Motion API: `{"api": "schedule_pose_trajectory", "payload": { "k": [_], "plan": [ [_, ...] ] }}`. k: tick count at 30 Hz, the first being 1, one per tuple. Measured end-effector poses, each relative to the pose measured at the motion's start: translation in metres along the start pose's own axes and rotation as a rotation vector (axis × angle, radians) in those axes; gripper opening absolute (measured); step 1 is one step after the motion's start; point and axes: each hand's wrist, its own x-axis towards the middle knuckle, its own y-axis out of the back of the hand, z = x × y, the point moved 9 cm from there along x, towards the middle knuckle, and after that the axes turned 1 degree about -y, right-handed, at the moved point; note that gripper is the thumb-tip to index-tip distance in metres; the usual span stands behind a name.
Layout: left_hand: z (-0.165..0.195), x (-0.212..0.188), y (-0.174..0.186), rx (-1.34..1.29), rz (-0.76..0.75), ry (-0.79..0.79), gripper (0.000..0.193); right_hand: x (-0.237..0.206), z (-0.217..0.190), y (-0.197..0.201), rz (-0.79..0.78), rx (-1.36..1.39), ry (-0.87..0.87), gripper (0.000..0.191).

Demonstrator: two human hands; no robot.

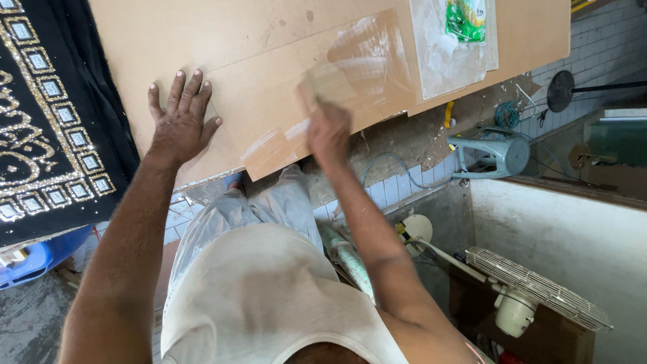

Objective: The person spreads glue on a cardboard sheet using a small block, then places a black rug with gold embroidery on top and presses it down. This cycle repeats for multiple rugs, with each finished piece set aside.

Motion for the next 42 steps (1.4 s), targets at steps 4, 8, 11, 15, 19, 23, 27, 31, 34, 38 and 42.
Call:
{"api": "schedule_pose_trajectory", "payload": {
  "k": [4, 8, 11, 15, 19, 23, 27, 31, 34, 38, 42],
  "plan": [
    [-0.001, 0.002, 0.0, 0.0, -0.021, 0.009, 0.075, -0.061, -0.104, -0.026, -0.274, 0.257, 0.303, 0.029],
    [0.0, 0.0, 0.002, 0.015, -0.027, 0.012, 0.075, -0.019, -0.034, -0.018, -0.108, 0.16, 0.126, 0.016],
    [0.001, -0.003, 0.004, 0.019, -0.031, 0.025, 0.075, 0.006, -0.003, -0.024, -0.095, 0.082, 0.035, 0.024],
    [0.002, -0.003, 0.006, 0.011, -0.032, 0.031, 0.074, -0.055, -0.079, -0.024, -0.2, 0.078, 0.436, 0.034],
    [0.002, -0.003, 0.005, 0.022, -0.03, 0.03, 0.074, -0.12, -0.098, -0.003, -0.326, 0.39, 0.398, 0.031],
    [0.004, -0.005, 0.007, 0.006, 0.002, 0.024, 0.075, -0.161, -0.005, -0.034, -0.333, 0.895, -0.686, 0.029],
    [0.009, -0.01, 0.013, -0.011, 0.041, 0.015, 0.075, -0.202, 0.023, -0.057, -0.024, 1.496, -1.225, 0.031],
    [0.006, -0.032, 0.011, -0.059, 0.069, 0.154, 0.048, -0.202, 0.022, -0.043, -0.035, 1.654, -1.156, 0.034],
    [-0.008, -0.068, -0.017, -0.37, -0.069, 0.415, 0.05, -0.189, 0.046, -0.017, 0.071, 1.601, -1.086, 0.034],
    [0.019, -0.08, -0.056, -0.546, -0.229, 0.386, 0.048, -0.163, 0.089, 0.006, 0.296, 1.439, -1.021, 0.033],
    [0.05, -0.056, -0.063, -0.262, -0.209, 0.289, 0.045, -0.149, 0.094, 0.017, 0.242, 1.086, -0.918, 0.03]
  ]
}}
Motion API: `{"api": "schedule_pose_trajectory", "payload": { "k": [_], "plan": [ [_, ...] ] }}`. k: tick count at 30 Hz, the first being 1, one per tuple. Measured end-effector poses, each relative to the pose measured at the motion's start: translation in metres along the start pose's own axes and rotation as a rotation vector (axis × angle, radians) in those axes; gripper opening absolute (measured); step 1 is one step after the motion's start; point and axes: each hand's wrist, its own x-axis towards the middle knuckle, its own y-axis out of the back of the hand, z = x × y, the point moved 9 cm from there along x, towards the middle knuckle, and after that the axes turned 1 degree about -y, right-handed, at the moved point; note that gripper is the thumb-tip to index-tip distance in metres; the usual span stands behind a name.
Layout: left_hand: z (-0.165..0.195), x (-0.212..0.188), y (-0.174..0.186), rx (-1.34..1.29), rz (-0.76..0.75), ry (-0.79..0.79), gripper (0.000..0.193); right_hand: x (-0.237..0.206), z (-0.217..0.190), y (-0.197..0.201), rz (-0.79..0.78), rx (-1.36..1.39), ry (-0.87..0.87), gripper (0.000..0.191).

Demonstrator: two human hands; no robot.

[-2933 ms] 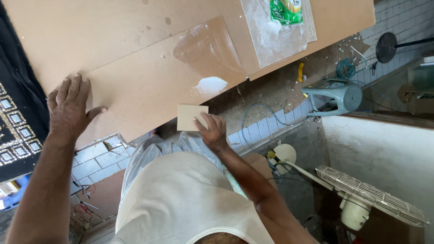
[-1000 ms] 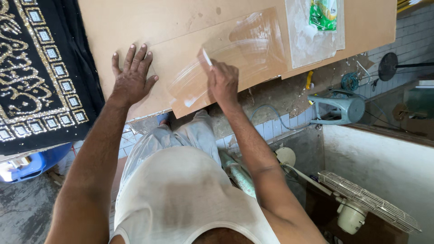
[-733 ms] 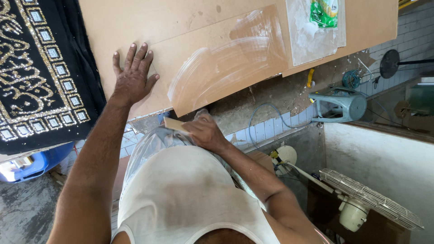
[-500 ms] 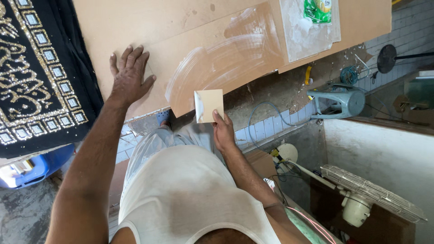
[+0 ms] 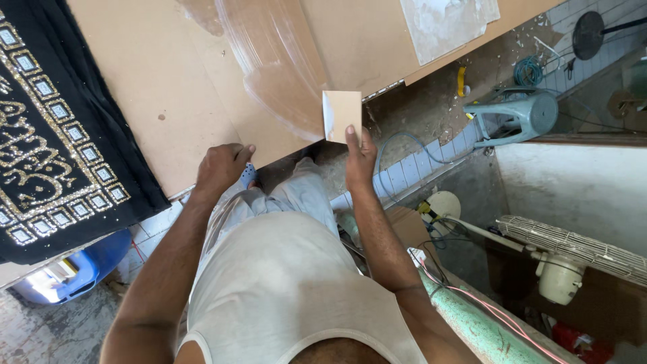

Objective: The person spreads glue on a cardboard sheet using a small block, then places a black rug with gold embroidery on top and presses it down. This cycle repeats for multiple rugs, with each finished piece set aside.

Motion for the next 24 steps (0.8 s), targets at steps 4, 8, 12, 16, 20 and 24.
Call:
{"api": "schedule_pose_trajectory", "payload": {
  "k": [4, 8, 12, 16, 20, 24],
  "plan": [
    [0.023, 0.02, 0.028, 0.314, 0.2, -0.053, 0.034, -0.009, -0.039, -0.028, -0.033, -0.629, 0.472, 0.025],
    [0.041, 0.033, 0.048, 0.532, 0.306, -0.324, 0.07, -0.031, -0.037, -0.068, -0.1, -0.998, 0.753, 0.04],
    [0.037, 0.039, 0.047, 0.53, 0.251, -0.375, 0.081, -0.096, -0.013, -0.093, -0.328, -1.053, 0.926, 0.039],
    [0.034, 0.042, 0.047, 0.489, 0.214, -0.342, 0.081, -0.109, -0.019, -0.079, -0.384, -1.05, 0.954, 0.032],
    [0.036, 0.039, 0.051, 0.466, 0.187, -0.328, 0.079, -0.028, -0.045, -0.056, 0.01, -1.2, 0.753, 0.012],
    [0.04, 0.037, 0.057, 0.474, 0.211, -0.347, 0.061, -0.05, -0.042, -0.11, -0.321, -1.133, 0.863, 0.017]
  ]
}}
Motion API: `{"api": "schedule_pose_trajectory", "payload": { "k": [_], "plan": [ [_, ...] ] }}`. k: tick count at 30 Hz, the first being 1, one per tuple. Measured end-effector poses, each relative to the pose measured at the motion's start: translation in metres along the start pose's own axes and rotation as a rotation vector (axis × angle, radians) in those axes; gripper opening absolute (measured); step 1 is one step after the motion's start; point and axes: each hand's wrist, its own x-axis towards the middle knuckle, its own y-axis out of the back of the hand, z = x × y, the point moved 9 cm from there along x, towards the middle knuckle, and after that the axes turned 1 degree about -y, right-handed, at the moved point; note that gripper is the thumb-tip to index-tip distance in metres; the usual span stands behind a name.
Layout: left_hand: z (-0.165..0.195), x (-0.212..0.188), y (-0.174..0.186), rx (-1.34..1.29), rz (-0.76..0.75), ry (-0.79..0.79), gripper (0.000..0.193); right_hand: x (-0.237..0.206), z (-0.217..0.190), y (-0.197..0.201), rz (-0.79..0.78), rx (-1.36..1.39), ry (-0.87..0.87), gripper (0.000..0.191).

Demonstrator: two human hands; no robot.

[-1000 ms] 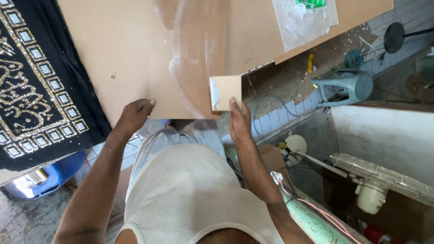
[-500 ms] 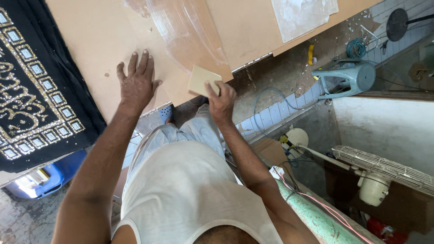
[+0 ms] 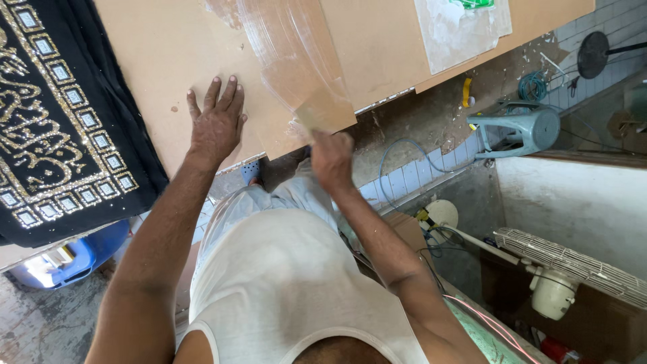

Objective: The person spreads glue on a cardboard sheet using a small block, then places a black rug with gold embroidery on top and presses it down. This cycle repeats for multiple rugs, with each finished piece set aside.

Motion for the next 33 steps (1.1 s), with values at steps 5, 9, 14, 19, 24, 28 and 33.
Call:
{"api": "schedule_pose_trajectory", "payload": {
  "k": [5, 9, 14, 19, 24, 28, 33],
  "plan": [
    [-0.006, 0.001, -0.002, 0.044, -0.011, 0.017, 0.058, 0.001, -0.058, 0.001, -0.106, 0.219, 0.261, 0.019],
    [-0.008, 0.001, 0.001, 0.033, -0.004, 0.014, 0.054, 0.065, -0.003, 0.003, 0.037, 0.082, 0.047, 0.02],
    [-0.008, 0.002, 0.0, -0.022, 0.003, 0.036, 0.051, 0.02, -0.061, -0.017, -0.136, 0.206, 0.442, 0.022],
    [-0.013, 0.006, -0.009, -0.024, -0.004, 0.045, 0.052, -0.033, -0.01, -0.007, -0.165, 0.534, 0.13, 0.02],
    [0.024, 0.006, -0.031, 0.209, -0.016, -0.025, 0.065, -0.099, 0.141, -0.026, 0.299, 1.37, -1.04, 0.037],
    [0.114, -0.002, -0.073, -0.043, -0.208, -0.227, 0.051, -0.134, 0.208, -0.013, 0.311, 1.426, -1.239, 0.039],
    [0.082, 0.033, -0.025, 0.034, 0.337, 0.025, 0.074, -0.147, 0.289, 0.028, 0.32, 1.256, -1.247, 0.04]
  ]
}}
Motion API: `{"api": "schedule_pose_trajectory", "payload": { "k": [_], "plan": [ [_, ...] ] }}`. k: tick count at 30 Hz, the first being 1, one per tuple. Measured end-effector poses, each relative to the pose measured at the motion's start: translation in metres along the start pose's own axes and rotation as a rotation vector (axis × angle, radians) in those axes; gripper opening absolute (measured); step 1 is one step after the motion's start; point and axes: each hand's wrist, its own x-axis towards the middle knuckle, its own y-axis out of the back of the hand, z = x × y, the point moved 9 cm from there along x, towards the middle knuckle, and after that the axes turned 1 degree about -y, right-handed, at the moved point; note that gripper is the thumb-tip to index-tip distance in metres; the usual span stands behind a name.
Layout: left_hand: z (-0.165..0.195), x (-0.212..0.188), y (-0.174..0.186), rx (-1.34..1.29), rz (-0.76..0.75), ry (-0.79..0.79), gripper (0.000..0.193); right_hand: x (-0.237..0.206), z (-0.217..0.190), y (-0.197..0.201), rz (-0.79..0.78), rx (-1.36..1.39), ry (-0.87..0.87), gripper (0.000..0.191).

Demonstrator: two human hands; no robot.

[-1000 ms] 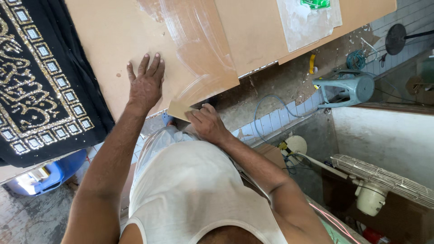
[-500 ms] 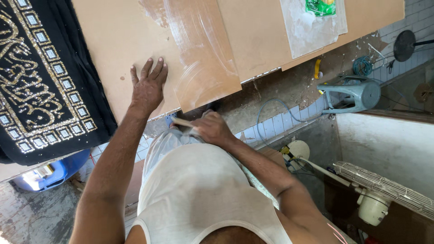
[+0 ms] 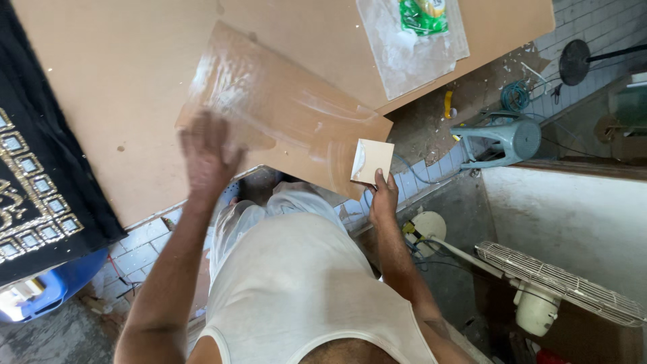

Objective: The person spreads glue on a cardboard sheet using a small block, then places a black rug with gold embroidery on top and presses it down. This cycle repeats for multiple rugs, with each finished piece set aside.

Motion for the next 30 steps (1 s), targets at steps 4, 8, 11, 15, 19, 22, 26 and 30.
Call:
{"api": "schedule_pose_trajectory", "payload": {
  "k": [4, 8, 11, 15, 19, 22, 26, 30],
  "plan": [
    [-0.069, 0.011, 0.014, -0.173, 0.04, 0.23, 0.098, 0.026, -0.026, 0.0, -0.119, -0.142, 0.042, 0.039],
    [-0.078, -0.017, 0.019, -0.127, 0.019, 0.318, 0.1, 0.059, -0.051, -0.042, -0.267, -0.226, 0.13, 0.041],
    [-0.076, -0.06, 0.025, -0.061, 0.056, 0.508, 0.1, 0.09, -0.078, -0.095, -0.425, -0.219, 0.2, 0.043],
    [-0.046, -0.107, 0.022, -0.006, 0.114, 0.594, 0.105, 0.091, -0.124, -0.154, -0.528, -0.556, 0.574, 0.032],
    [-0.023, -0.124, 0.019, -0.052, 0.163, 0.527, 0.117, 0.025, -0.133, -0.197, -0.503, -1.095, 1.232, 0.013],
    [-0.029, -0.127, 0.017, -0.075, 0.124, 0.571, 0.119, -0.056, -0.093, -0.205, -0.885, -1.121, 1.557, 0.019],
    [-0.033, -0.123, 0.018, -0.041, 0.1, 0.549, 0.119, -0.06, -0.086, -0.208, -1.148, -0.997, 1.411, 0.013],
    [-0.035, -0.128, 0.014, -0.029, 0.074, 0.611, 0.117, 0.022, -0.134, -0.23, -0.614, -1.116, 1.448, 0.009]
  ]
}}
